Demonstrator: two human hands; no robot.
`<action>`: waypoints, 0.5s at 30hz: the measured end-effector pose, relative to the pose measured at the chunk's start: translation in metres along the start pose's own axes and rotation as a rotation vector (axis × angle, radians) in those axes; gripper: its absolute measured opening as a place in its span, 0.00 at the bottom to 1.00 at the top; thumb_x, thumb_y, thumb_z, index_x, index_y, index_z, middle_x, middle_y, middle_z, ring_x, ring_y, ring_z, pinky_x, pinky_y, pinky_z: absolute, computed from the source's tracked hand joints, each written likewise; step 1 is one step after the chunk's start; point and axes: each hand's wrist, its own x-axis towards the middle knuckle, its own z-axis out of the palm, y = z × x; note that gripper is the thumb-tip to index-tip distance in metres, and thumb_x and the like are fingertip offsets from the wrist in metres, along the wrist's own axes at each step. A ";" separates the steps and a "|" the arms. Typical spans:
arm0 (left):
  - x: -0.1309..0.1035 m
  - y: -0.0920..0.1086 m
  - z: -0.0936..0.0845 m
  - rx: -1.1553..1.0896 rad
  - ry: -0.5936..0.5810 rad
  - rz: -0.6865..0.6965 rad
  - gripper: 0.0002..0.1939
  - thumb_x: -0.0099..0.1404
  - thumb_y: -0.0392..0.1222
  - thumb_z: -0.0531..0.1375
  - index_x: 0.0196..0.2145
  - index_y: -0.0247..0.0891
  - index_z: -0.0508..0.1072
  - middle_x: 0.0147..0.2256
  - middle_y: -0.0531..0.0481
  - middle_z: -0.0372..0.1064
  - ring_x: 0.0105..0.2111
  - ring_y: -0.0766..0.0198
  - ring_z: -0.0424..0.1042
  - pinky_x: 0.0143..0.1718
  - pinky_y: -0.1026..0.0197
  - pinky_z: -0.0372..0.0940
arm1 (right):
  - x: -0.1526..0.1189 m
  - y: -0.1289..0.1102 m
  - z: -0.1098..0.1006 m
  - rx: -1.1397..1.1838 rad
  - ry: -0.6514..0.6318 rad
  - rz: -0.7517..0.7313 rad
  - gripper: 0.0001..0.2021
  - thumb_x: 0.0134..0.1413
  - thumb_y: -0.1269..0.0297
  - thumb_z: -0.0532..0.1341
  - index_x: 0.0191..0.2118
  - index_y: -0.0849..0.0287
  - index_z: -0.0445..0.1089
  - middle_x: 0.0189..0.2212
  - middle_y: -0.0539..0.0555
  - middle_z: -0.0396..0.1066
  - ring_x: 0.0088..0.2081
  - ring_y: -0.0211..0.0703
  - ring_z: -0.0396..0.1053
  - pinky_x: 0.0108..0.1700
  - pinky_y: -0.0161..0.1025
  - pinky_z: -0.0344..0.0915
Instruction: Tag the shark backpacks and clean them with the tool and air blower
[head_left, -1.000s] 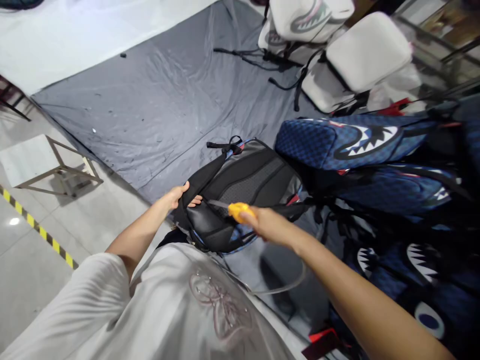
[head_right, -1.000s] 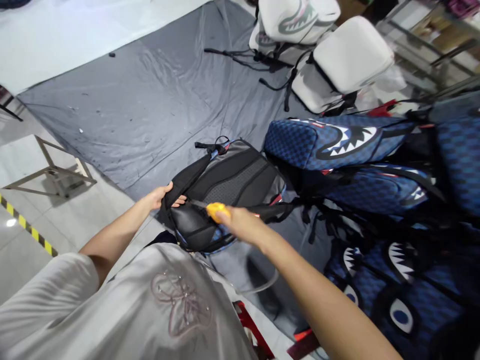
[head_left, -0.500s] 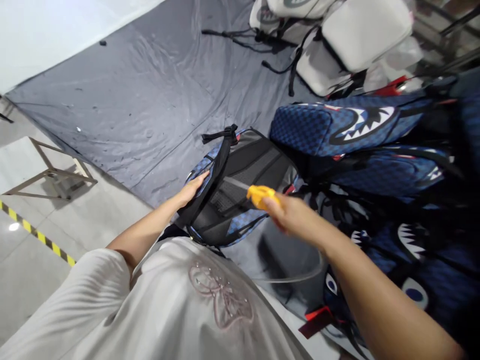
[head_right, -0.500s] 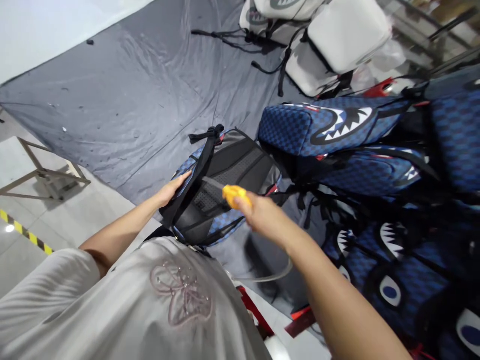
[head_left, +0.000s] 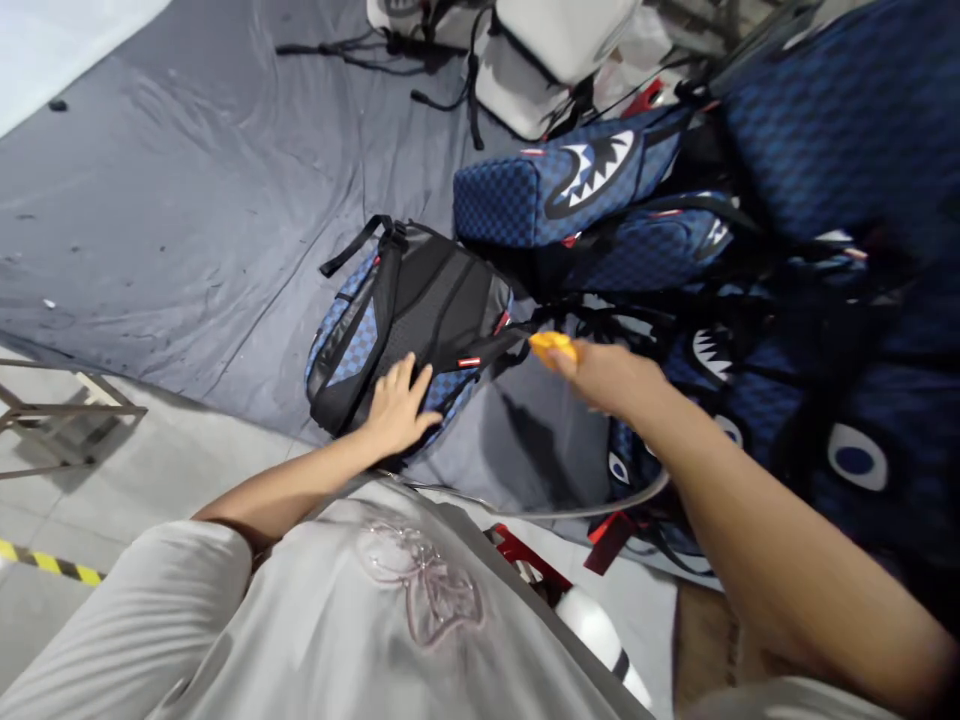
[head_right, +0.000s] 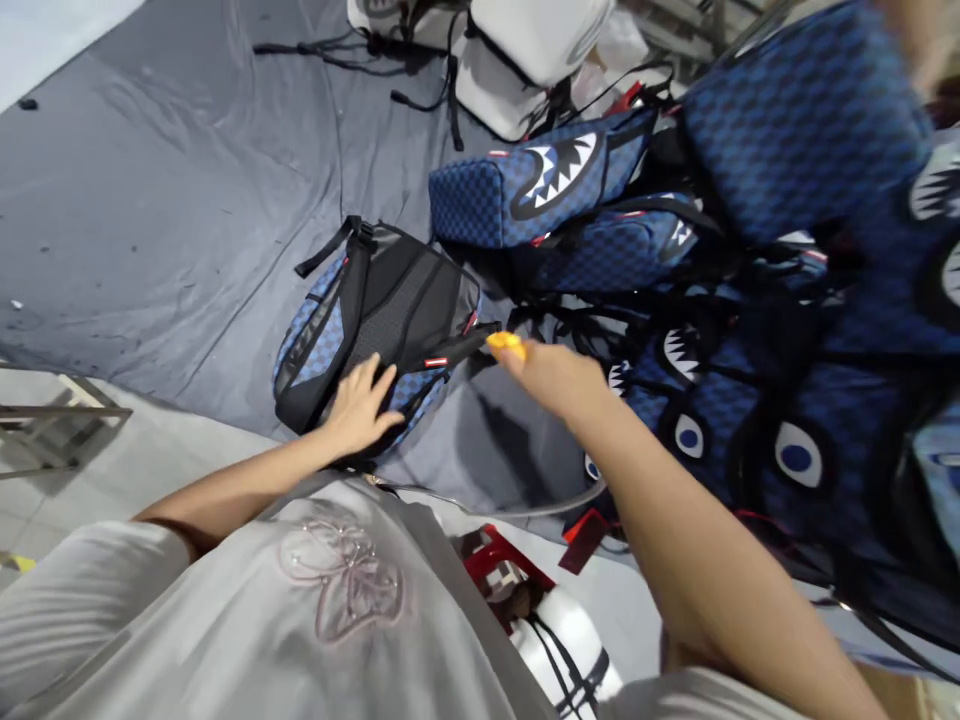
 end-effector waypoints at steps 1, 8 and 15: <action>-0.006 0.010 0.008 0.011 -0.083 0.021 0.46 0.62 0.54 0.63 0.70 0.38 0.48 0.71 0.33 0.35 0.68 0.41 0.44 0.63 0.42 0.51 | -0.006 0.003 0.002 0.027 -0.093 -0.026 0.27 0.69 0.48 0.45 0.54 0.63 0.70 0.32 0.63 0.76 0.30 0.48 0.74 0.33 0.39 0.60; -0.013 0.032 0.030 0.014 -0.102 -0.074 0.40 0.65 0.37 0.60 0.70 0.38 0.48 0.70 0.33 0.41 0.66 0.41 0.49 0.60 0.41 0.57 | -0.043 0.041 0.037 0.116 -0.092 0.074 0.27 0.68 0.47 0.45 0.54 0.62 0.68 0.30 0.61 0.76 0.28 0.49 0.74 0.32 0.40 0.63; -0.008 0.006 0.010 -1.080 -0.165 -0.618 0.22 0.73 0.53 0.50 0.55 0.37 0.69 0.48 0.39 0.75 0.45 0.54 0.76 0.44 0.55 0.71 | -0.064 0.059 0.067 0.328 -0.051 0.039 0.26 0.67 0.48 0.44 0.54 0.61 0.67 0.23 0.56 0.73 0.23 0.47 0.72 0.27 0.38 0.62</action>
